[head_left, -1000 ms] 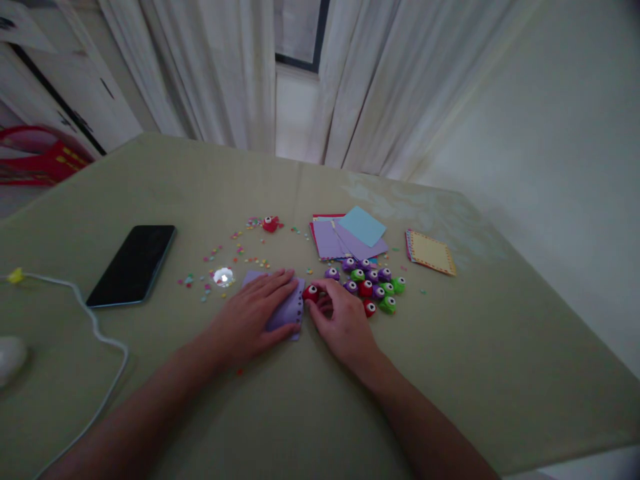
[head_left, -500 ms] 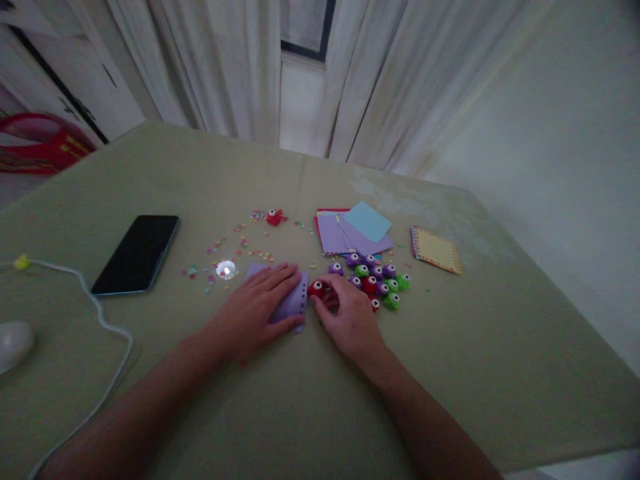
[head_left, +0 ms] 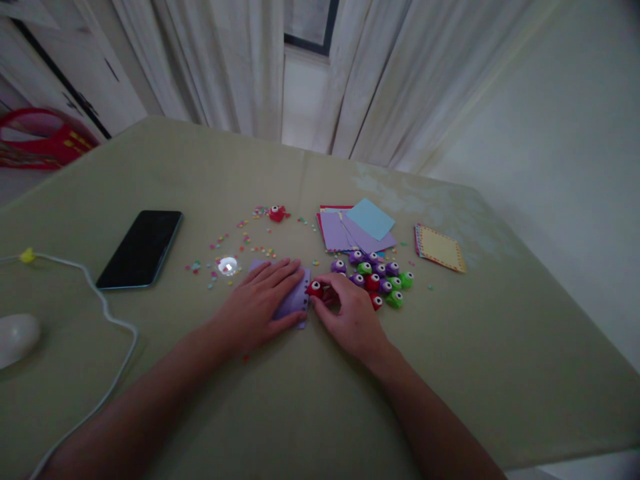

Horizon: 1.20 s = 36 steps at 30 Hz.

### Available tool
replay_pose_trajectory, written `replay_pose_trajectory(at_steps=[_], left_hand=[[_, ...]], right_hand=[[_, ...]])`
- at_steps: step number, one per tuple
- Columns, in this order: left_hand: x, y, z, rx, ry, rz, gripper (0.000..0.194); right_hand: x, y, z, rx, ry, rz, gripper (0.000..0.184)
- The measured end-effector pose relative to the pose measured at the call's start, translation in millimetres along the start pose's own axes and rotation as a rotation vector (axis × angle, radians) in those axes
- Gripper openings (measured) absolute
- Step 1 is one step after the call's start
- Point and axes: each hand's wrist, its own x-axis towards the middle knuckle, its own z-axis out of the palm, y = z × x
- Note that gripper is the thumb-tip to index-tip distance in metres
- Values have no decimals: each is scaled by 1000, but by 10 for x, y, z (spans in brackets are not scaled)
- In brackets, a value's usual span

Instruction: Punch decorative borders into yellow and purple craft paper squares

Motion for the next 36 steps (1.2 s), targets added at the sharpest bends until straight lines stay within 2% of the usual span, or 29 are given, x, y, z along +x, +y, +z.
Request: replay_pose_trajectory(at_steps=[7, 27, 36], left_hand=[[-5, 25, 6, 12, 25, -6, 78], [9, 61, -78, -47, -86, 50, 90], [3, 53, -70, -76, -66, 56, 91]], right_hand=[[-4, 24, 16, -23, -6, -32, 24], [20, 73, 6, -21, 64, 3, 21], [26, 73, -10, -20, 44, -8, 23]])
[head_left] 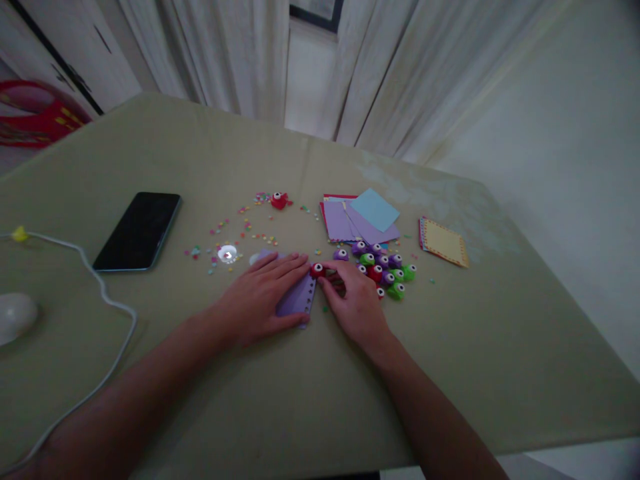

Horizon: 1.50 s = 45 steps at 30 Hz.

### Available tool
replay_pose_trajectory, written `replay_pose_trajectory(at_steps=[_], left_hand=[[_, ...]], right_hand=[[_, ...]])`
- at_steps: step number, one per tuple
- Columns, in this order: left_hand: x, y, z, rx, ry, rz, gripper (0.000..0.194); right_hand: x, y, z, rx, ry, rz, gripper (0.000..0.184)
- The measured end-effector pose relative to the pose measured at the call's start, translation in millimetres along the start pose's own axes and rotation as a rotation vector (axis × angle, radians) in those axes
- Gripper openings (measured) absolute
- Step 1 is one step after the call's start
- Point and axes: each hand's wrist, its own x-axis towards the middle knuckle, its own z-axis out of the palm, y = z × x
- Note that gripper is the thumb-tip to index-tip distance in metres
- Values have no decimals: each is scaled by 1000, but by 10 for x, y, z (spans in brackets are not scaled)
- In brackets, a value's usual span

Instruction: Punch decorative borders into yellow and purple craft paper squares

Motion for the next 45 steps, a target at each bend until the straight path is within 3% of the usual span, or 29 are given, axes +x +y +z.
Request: replay_pose_trajectory(at_steps=[21, 26, 33, 39, 45], left_hand=[[-3, 0, 4, -6, 24, 13, 89], [12, 69, -35, -24, 124, 45, 74], [48, 125, -39, -14, 226, 71, 56], [66, 87, 5, 0, 166, -28, 59], [71, 63, 26, -16, 151, -38, 60]], right_hand=[[-3, -2, -12, -43, 24, -37, 22], [3, 2, -37, -79, 65, -90, 24], [11, -13, -27, -66, 18, -142, 26], [10, -3, 2, -52, 18, -139, 23], [15, 9, 10, -82, 33, -170, 23]])
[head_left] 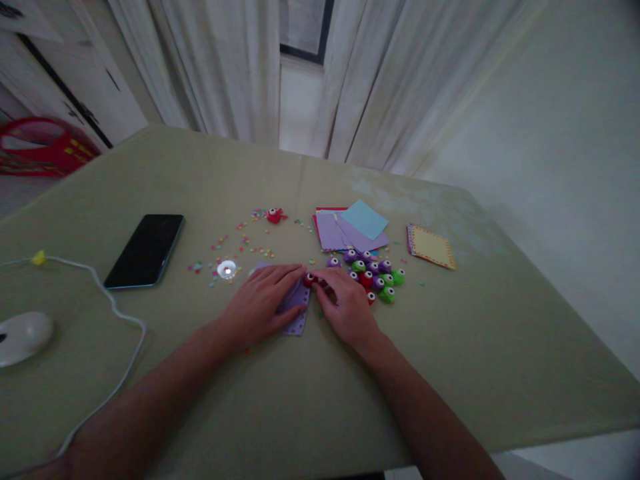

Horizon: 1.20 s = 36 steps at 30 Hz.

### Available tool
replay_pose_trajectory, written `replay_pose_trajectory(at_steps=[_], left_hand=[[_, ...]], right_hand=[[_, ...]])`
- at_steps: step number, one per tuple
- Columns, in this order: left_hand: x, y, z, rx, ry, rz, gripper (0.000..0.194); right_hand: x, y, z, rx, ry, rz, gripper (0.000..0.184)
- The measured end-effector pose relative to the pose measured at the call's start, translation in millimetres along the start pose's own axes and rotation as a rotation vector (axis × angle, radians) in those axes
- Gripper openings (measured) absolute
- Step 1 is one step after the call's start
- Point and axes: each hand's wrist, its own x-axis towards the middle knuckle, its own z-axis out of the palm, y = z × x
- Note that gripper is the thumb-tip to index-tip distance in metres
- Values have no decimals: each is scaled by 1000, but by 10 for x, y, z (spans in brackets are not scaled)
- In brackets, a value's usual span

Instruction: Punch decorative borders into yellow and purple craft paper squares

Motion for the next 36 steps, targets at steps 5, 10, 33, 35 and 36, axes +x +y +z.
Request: replay_pose_trajectory(at_steps=[5, 10, 33, 35, 36], left_hand=[[9, 21, -8, -10, 34, 33, 58], [16, 36, 9, -28, 38, 88, 60], [93, -18, 88, -90, 43, -24, 48], [102, -11, 76, -68, 34, -29, 47], [104, -7, 69, -54, 34, -24, 47]], right_hand=[[-14, 21, -1, -40, -9, -38, 27], [-20, 1, -50, -203, -75, -96, 36], [44, -68, 18, -475, -186, -38, 13], [51, -65, 36, -466, -167, -34, 13], [56, -65, 44, -460, -154, -36, 13]])
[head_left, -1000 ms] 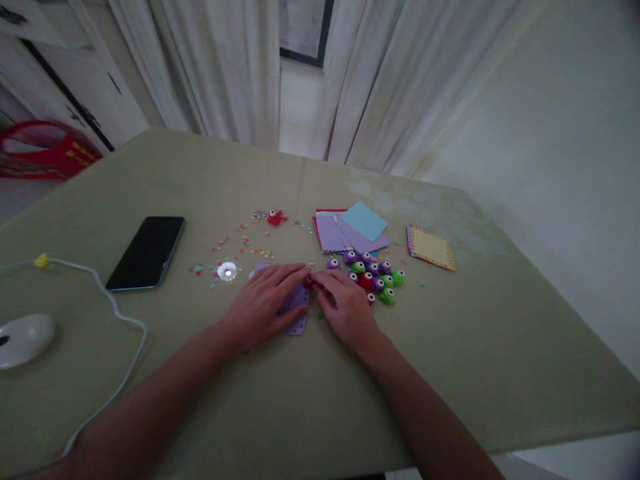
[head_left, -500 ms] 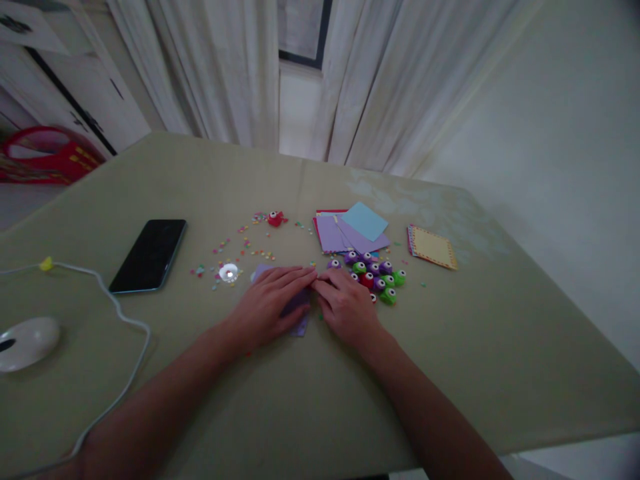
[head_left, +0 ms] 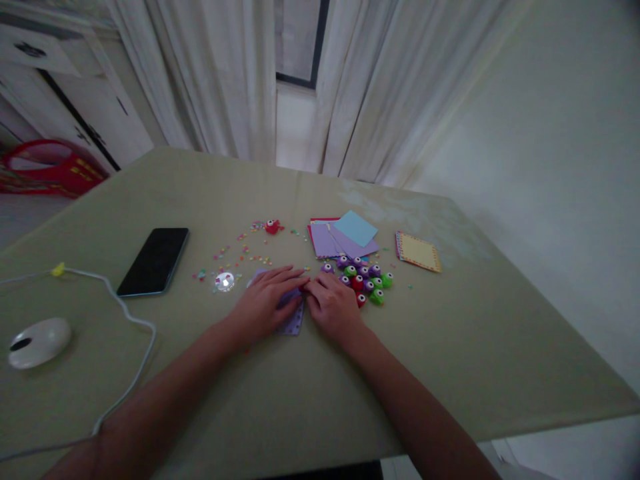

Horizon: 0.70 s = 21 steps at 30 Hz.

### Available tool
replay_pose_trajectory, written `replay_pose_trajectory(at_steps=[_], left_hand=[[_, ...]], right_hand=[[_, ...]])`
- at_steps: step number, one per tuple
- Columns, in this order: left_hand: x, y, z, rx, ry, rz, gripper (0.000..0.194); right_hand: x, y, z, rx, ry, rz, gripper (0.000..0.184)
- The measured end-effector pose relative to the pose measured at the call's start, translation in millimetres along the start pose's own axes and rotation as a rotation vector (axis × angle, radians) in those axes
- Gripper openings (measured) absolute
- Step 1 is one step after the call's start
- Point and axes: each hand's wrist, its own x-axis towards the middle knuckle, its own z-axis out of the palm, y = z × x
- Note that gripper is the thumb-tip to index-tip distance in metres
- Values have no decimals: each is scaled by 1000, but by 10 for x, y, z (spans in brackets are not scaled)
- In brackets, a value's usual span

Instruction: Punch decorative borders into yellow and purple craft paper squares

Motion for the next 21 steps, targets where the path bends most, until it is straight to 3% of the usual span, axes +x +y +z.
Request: replay_pose_trajectory(at_steps=[5, 10, 15, 21], left_hand=[[-50, -4, -37, 80, 7, 58, 53], [-114, -110, -36, 134, 23, -4, 69], [-103, -168, -27, 152, 23, -7, 65], [-99, -81, -53, 176, 53, -52, 56]], right_hand=[[37, -26, 10, 29, 89, 4, 17], [50, -20, 24, 52, 168, -16, 16], [48, 88, 23, -26, 248, 51, 12], [13, 134, 43, -20, 316, 93, 21]])
